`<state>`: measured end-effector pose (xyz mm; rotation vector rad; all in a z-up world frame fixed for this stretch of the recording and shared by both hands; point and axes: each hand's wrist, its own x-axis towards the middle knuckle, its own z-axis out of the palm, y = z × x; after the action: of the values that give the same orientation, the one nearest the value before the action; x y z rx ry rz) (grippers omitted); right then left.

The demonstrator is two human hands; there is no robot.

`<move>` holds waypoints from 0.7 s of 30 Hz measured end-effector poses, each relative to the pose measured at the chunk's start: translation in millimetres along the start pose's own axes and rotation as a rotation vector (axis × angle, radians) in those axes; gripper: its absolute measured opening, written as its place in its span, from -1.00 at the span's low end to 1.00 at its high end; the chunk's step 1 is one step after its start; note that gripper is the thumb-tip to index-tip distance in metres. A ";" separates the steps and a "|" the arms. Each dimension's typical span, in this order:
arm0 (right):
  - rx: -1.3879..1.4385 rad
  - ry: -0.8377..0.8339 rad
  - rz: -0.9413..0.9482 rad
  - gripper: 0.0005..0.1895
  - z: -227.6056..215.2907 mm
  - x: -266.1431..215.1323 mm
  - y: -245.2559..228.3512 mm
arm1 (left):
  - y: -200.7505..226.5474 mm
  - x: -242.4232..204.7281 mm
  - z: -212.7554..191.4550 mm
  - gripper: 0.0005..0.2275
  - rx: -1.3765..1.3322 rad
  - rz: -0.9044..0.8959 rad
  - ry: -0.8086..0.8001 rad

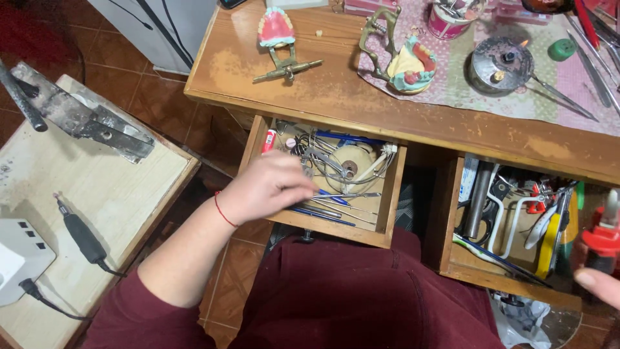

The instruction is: The person uses a metal tool to scrape and shape a pink denture held in their left hand. They then open a drawer, retrieve a pair of pliers, and use them to manipulate a small metal component.

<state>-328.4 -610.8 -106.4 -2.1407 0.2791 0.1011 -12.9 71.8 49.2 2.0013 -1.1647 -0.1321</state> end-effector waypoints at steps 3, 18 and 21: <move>0.037 -0.027 -0.009 -0.61 13.1 -0.2 47.1 | -2.3 -4.6 6.7 -0.89 0.017 0.128 -0.199; 0.373 0.025 -0.104 -0.50 64.8 22.1 -149.6 | 22.0 -9.0 -3.7 -0.87 0.133 0.092 0.337; 0.352 0.096 -0.148 -0.42 80.9 33.9 -219.2 | 22.7 -9.1 0.8 -0.89 0.120 -0.087 0.591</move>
<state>-240.5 -432.6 21.1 -1.8107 0.1780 -0.1285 -34.0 72.5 61.5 1.9958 -0.7172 0.4676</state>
